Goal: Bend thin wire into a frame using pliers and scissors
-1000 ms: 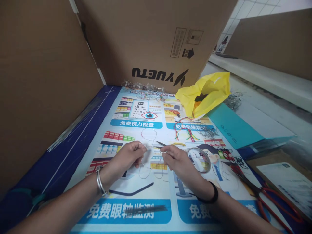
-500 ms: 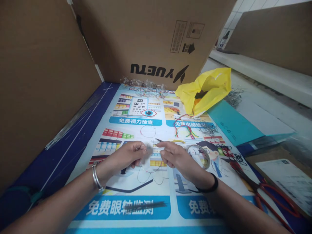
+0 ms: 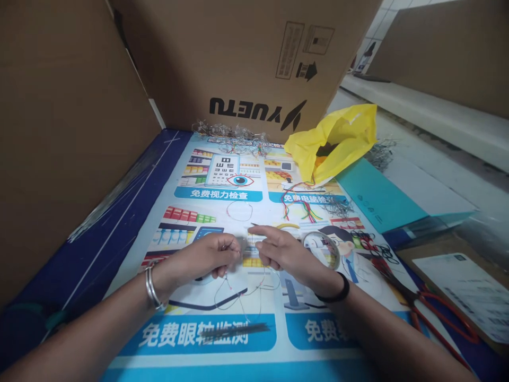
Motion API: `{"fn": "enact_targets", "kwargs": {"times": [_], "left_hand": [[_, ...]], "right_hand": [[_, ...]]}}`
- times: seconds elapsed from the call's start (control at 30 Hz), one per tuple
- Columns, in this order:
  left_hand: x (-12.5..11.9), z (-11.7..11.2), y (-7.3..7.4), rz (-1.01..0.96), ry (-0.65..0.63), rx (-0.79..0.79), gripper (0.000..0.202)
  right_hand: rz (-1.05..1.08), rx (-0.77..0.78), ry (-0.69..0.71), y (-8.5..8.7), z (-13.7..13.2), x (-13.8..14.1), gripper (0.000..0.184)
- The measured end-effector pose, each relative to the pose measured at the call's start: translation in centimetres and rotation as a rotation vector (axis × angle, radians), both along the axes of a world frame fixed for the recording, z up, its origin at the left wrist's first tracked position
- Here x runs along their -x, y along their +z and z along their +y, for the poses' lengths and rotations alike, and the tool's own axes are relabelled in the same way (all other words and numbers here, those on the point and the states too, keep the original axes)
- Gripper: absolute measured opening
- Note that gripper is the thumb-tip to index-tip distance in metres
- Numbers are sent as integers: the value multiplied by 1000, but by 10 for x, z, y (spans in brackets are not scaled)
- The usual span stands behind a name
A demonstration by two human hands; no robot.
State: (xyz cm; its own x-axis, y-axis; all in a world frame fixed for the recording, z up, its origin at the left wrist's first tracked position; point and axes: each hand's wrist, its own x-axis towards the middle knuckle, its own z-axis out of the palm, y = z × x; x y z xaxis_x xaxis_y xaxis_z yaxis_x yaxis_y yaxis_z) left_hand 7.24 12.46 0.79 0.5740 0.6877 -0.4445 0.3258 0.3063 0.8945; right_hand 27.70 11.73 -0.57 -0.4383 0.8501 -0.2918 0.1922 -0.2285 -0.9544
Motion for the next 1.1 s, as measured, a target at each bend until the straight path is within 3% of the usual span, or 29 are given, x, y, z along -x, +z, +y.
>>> {"fn": "enact_targets", "kwargs": {"times": [0.17, 0.47, 0.7, 1.1], "left_hand": [[0, 0, -2, 4, -41, -3, 12], [-3, -3, -2, 80, 21, 23, 12], [-5, -4, -8, 80, 70, 42, 14], [-8, -7, -15, 139, 139, -70, 14]], "right_hand": [[-25, -71, 27, 0, 2, 1, 27], [-148, -246, 61, 2, 4, -3, 17], [-182, -131, 43, 4, 1, -3, 17], [-195, -6, -27, 8, -3, 1, 18]]}}
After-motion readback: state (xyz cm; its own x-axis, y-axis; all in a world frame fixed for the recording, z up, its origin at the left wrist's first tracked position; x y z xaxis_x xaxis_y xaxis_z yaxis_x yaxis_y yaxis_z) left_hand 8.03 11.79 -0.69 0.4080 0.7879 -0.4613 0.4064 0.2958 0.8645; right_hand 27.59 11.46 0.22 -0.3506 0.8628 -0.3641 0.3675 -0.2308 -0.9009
